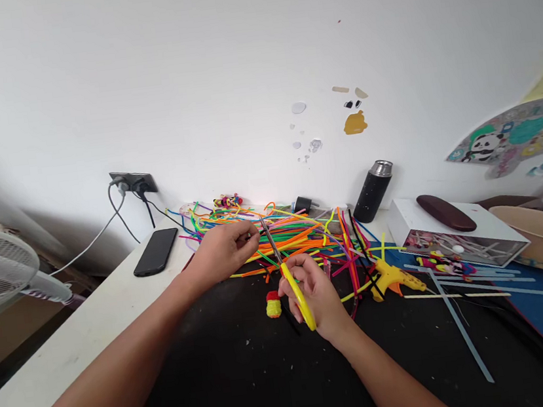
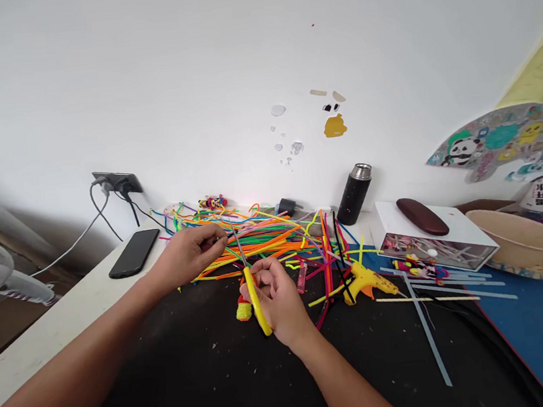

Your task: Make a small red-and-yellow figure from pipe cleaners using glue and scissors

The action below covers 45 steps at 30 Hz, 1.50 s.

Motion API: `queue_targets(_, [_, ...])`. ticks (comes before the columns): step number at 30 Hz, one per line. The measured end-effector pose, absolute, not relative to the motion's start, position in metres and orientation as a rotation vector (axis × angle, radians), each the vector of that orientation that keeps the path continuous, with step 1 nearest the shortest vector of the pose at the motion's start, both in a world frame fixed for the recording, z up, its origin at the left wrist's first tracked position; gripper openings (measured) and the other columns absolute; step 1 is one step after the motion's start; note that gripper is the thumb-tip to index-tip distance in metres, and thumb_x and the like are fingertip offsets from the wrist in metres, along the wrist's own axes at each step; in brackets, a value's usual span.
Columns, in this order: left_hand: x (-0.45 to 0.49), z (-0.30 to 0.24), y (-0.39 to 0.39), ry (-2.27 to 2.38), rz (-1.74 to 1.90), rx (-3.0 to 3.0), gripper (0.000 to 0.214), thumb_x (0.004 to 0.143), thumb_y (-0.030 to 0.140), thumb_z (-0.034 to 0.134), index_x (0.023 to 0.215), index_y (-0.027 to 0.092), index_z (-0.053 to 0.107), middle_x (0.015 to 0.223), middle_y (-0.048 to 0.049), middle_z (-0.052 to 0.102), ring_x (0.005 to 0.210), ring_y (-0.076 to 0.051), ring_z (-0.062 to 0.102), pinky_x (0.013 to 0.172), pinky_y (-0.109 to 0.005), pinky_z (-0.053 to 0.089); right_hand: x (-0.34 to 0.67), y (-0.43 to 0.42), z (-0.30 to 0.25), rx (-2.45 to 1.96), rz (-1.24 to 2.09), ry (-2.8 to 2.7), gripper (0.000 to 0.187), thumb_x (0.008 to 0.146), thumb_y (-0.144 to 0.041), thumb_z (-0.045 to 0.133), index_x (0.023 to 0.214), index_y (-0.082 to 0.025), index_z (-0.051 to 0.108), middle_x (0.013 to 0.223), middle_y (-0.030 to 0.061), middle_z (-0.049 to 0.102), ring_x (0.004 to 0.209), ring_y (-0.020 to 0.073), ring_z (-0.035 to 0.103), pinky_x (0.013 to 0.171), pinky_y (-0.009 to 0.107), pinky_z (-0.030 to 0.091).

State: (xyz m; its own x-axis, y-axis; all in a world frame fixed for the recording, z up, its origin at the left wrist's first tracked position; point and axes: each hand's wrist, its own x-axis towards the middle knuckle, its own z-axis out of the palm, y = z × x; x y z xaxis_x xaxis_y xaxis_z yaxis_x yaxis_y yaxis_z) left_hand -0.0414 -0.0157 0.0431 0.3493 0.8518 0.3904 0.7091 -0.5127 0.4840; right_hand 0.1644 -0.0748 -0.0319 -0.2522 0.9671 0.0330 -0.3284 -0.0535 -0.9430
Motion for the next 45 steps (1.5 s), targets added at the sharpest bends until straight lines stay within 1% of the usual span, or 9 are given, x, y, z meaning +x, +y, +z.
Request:
queue_targets(10, [-0.042,0.042,-0.015,1.408,0.879,2.399,0.025,0.093,0.037,0.052,0.076,0.020,0.062,0.058,0.0040,0.052,0.051,-0.012,0.044,0.053,-0.025,0.029,0.165,-0.074,-0.036,-0.823,1.574,-1.092,0.048,0.074,-0.037,0.092,0.095,-0.023,0.051,0.075,-0.0087,0.062,0.030,0.0005,0.038,0.030,0.015,0.027])
queue_targets(13, [-0.042,0.043,-0.015,1.410,0.879,2.403,0.025,0.092,0.037,0.052,0.075,0.020,0.060,0.056,0.0042,0.051,0.051,-0.012,0.043,0.052,-0.025,0.029,0.165,-0.074,-0.037,-0.823,1.578,-1.092,0.047,0.075,-0.038,0.092,0.094,-0.023,0.052,0.076,-0.0075,0.063,0.030,0.0000,0.037,0.031,0.015,0.027])
queue_targets(19, [-0.041,0.042,-0.014,1.411,0.860,2.412,0.026,0.092,0.037,0.052,0.075,0.020,0.060,0.058,0.0037,0.052,0.052,-0.012,0.044,0.052,-0.025,0.029,0.164,-0.074,-0.032,-0.849,1.557,-1.088,0.047,0.073,-0.038,0.091,0.093,-0.022,0.052,0.071,-0.0069,0.062,0.036,0.0029,0.042,0.032,0.014,0.025])
queue_targets(24, [-0.041,0.041,-0.013,1.393,0.877,2.400,0.025,0.092,0.036,0.053,0.076,0.020,0.061,0.058,0.0037,0.052,0.053,-0.012,0.043,0.053,-0.025,0.029,0.164,-0.074,-0.030,-0.854,1.558,-1.086,0.046,0.074,-0.037,0.091,0.092,-0.022,0.052,0.068,-0.0078,0.061,0.035,0.0030,0.042,0.031,0.013,0.023])
queue_targets(33, [-0.042,0.039,-0.012,1.399,0.861,2.402,0.023,0.092,0.036,0.054,0.078,0.020,0.064,0.058,0.0040,0.053,0.053,-0.013,0.044,0.053,-0.025,0.030,0.164,-0.074,-0.032,-0.879,1.551,-1.060,0.045,0.073,-0.038,0.091,0.090,-0.022,0.053,0.062,-0.0086,0.058,0.033,0.0036,0.041,0.030,0.014,0.024])
queue_targets(36, [-0.045,0.035,-0.009,1.412,0.850,2.402,0.024,0.093,0.037,0.055,0.080,0.021,0.065,0.060,0.0036,0.054,0.053,-0.013,0.045,0.053,-0.025,0.030,0.164,-0.073,-0.032,-0.887,1.550,-1.061,0.044,0.073,-0.040,0.091,0.086,-0.021,0.054,0.061,-0.0080,0.059,0.032,0.0032,0.040,0.029,0.014,0.024])
queue_targets(41, [-0.044,0.030,-0.006,1.368,0.851,2.413,0.025,0.096,0.037,0.053,0.082,0.020,0.065,0.067,0.0015,0.060,0.060,-0.013,0.051,0.057,-0.025,0.033,0.163,-0.074,-0.031,-0.894,1.590,-1.058,0.048,0.073,-0.049,0.090,0.083,-0.021,0.053,0.057,-0.0076,0.059,0.028,0.0039,0.039,0.026,0.014,0.023])
queue_targets(45, [-0.041,0.029,-0.007,1.376,0.819,2.399,0.027,0.096,0.037,0.051,0.080,0.020,0.064,0.063,0.0029,0.056,0.057,-0.013,0.049,0.056,-0.025,0.032,0.162,-0.074,-0.031,-0.898,1.604,-1.053,0.052,0.073,-0.054,0.090,0.079,-0.020,0.052,0.056,-0.0079,0.058,0.026,0.0036,0.040,0.026,0.015,0.023])
